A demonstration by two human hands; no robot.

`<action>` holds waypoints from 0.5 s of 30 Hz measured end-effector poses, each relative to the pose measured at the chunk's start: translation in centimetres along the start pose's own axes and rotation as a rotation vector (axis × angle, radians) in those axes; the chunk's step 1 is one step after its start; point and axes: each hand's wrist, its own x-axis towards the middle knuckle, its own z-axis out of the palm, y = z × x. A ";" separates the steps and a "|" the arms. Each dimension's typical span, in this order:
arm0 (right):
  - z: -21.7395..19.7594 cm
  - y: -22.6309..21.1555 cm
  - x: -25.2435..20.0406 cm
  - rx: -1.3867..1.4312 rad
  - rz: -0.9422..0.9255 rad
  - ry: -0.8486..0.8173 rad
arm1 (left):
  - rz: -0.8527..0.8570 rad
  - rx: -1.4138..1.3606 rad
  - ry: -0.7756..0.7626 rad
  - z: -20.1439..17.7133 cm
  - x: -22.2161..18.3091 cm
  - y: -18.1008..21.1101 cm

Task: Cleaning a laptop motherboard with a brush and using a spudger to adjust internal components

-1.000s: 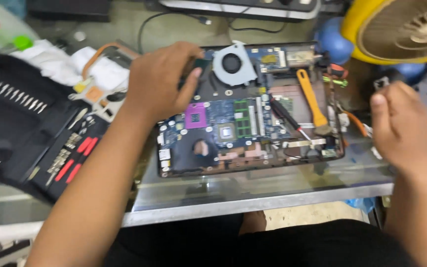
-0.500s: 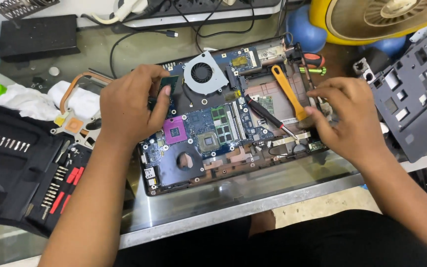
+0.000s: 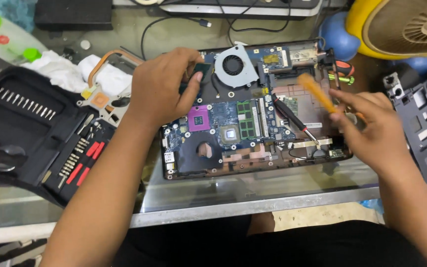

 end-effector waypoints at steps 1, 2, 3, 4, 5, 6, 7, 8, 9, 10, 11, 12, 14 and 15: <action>-0.1 0.3 -0.2 0.017 0.021 0.034 | 0.015 -0.006 0.002 0.0 0.0 0.0; -0.1 0.6 -0.4 0.034 0.042 0.068 | 0.031 -0.012 0.003 0.0 0.0 -0.1; -0.5 -0.4 -0.2 0.033 0.033 0.058 | 0.018 -0.009 0.008 -0.1 0.1 0.0; -0.8 -1.4 0.0 0.116 0.023 0.098 | 0.025 -0.022 0.005 -0.2 0.1 0.1; -1.1 -2.3 0.2 0.200 0.015 0.137 | 0.032 -0.034 0.003 -0.4 0.2 0.2; -0.6 -3.0 0.4 0.201 0.006 0.126 | 0.019 -0.031 0.008 -0.4 0.1 0.2; -0.2 -3.6 0.5 0.324 -0.052 0.137 | 0.020 -0.043 0.004 -0.5 0.2 0.2; 0.3 -4.1 0.6 0.448 -0.110 0.147 | 0.022 -0.055 0.000 -0.5 0.3 0.3; 0.7 -5.0 1.1 0.446 -0.111 0.146 | 0.020 -0.057 0.003 -0.6 0.2 0.3; 1.0 -5.8 1.5 0.400 -0.193 0.115 | 0.015 -0.047 -0.011 -0.6 0.1 0.3; 1.3 -6.6 1.8 0.348 -0.268 0.088 | 0.018 -0.043 -0.024 -0.5 0.3 0.3; 1.3 -6.9 1.9 0.340 -0.264 0.091 | 0.024 -0.050 -0.021 -0.4 0.4 0.2; 1.4 -7.6 2.2 0.283 -0.322 0.024 | 0.011 -0.038 -0.019 -0.3 0.3 0.1; 1.4 -7.4 2.2 0.279 -0.320 0.025 | 0.013 -0.042 -0.018 -0.2 0.3 0.1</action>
